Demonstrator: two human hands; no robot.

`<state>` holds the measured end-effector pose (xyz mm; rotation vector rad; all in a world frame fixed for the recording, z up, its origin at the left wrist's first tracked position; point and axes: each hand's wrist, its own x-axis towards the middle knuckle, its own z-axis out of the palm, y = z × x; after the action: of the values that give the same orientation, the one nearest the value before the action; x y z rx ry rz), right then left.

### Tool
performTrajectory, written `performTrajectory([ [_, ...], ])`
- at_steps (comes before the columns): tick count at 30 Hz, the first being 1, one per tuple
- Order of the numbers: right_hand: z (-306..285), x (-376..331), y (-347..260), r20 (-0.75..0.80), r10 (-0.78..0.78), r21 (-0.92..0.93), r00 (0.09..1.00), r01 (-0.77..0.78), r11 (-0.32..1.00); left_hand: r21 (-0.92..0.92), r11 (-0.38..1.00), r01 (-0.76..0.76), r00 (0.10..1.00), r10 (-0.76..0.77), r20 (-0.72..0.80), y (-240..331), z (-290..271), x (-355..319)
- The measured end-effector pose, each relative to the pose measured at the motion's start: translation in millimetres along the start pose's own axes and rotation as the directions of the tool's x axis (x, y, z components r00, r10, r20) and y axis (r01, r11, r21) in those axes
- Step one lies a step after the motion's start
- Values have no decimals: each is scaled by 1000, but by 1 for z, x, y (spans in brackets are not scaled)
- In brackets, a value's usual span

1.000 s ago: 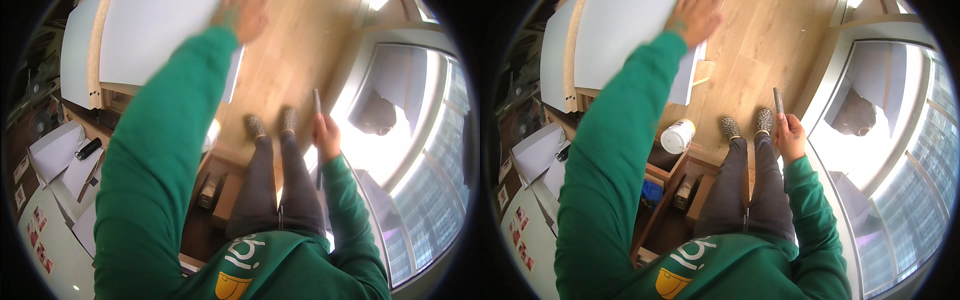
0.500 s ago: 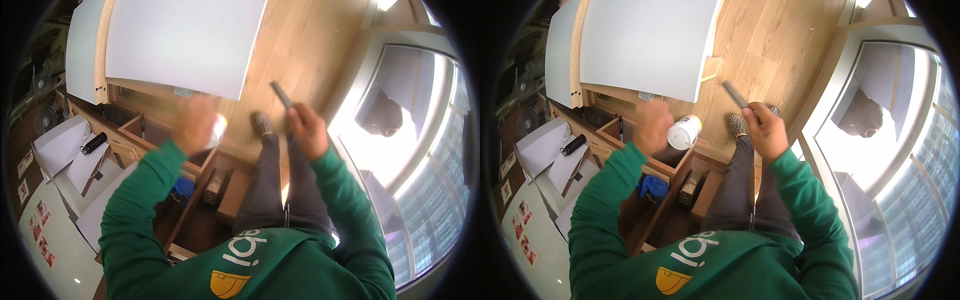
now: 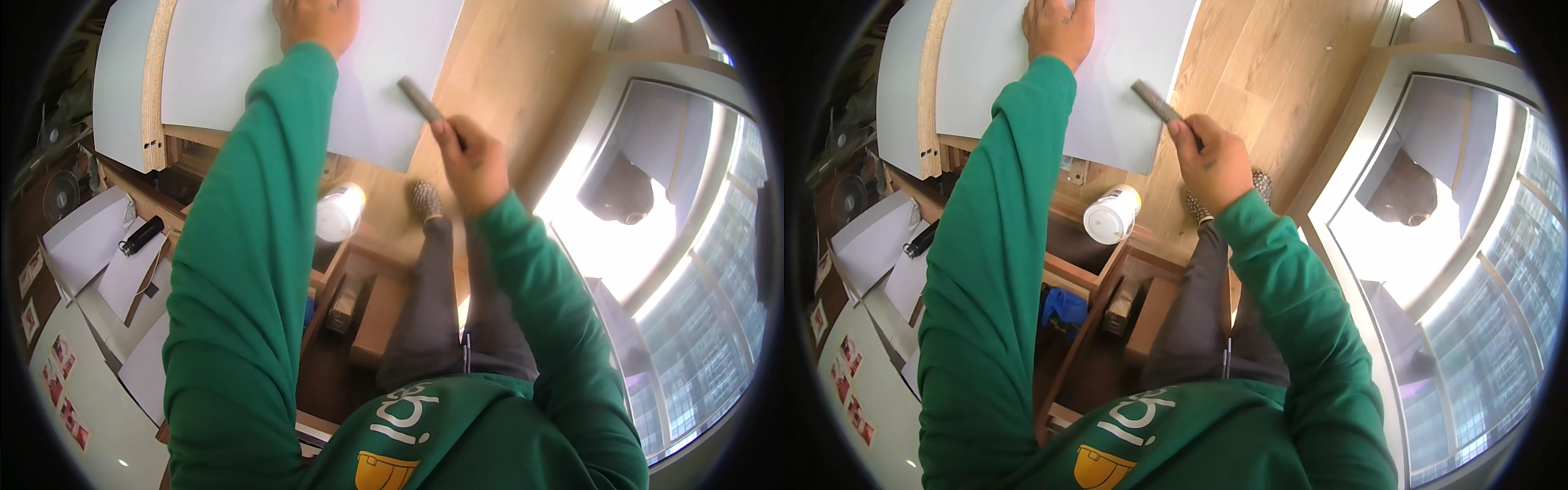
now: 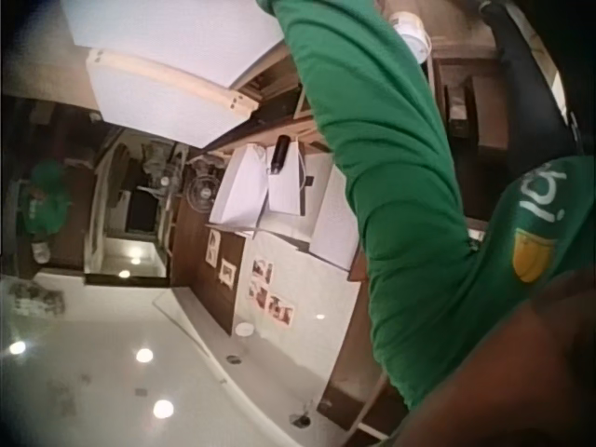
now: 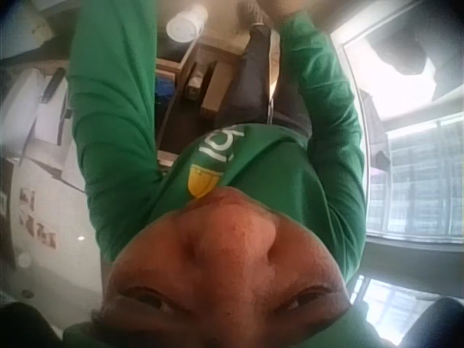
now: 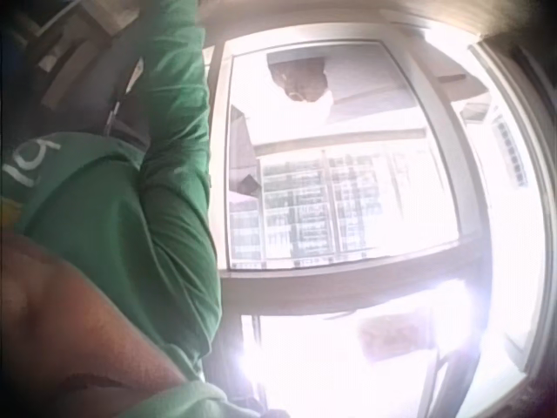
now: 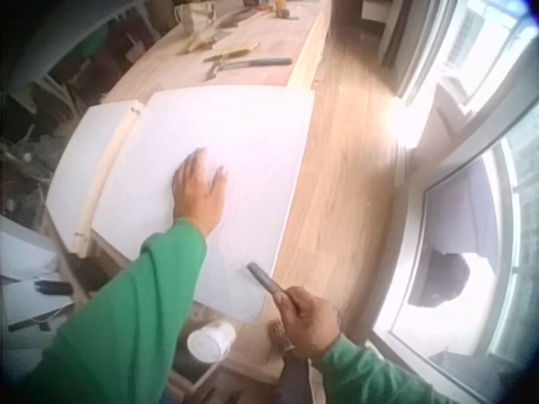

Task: The person hammers the edge of a white board and then uses a file to smooth the corners and sides of the same board.

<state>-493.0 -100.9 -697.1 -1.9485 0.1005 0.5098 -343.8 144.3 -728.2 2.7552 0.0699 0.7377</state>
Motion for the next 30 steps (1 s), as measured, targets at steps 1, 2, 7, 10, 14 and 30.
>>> performTrajectory([
  [1, 0, 5, -3, -21, 19, 36, 1000, -18, 999, 17, 1000, -10, 1000, 10, 20, 2, 0, 1],
  [2, 2, 3, -1, -36, 4, -14, 999, -4, 1000, 33, 999, -10, 999, 8, 42, 2, -1, 1],
  [7, 13, -57, 22, 22, -43, -88, 999, 45, 995, 90, 995, 32, 995, -40, 89, 0, -3, 2],
  [10, 4, -18, 5, -83, 25, -111, 996, -35, 993, 96, 995, 21, 996, -29, 86, 5, -5, 1],
  [14, -15, 62, -11, -154, -60, -4, 986, 60, 998, 85, 995, 49, 989, -60, 137, 7, -6, 4],
  [30, -21, 33, 6, -26, -90, -194, 996, 83, 977, 94, 994, 64, 986, -77, 149, 9, -11, 6],
])
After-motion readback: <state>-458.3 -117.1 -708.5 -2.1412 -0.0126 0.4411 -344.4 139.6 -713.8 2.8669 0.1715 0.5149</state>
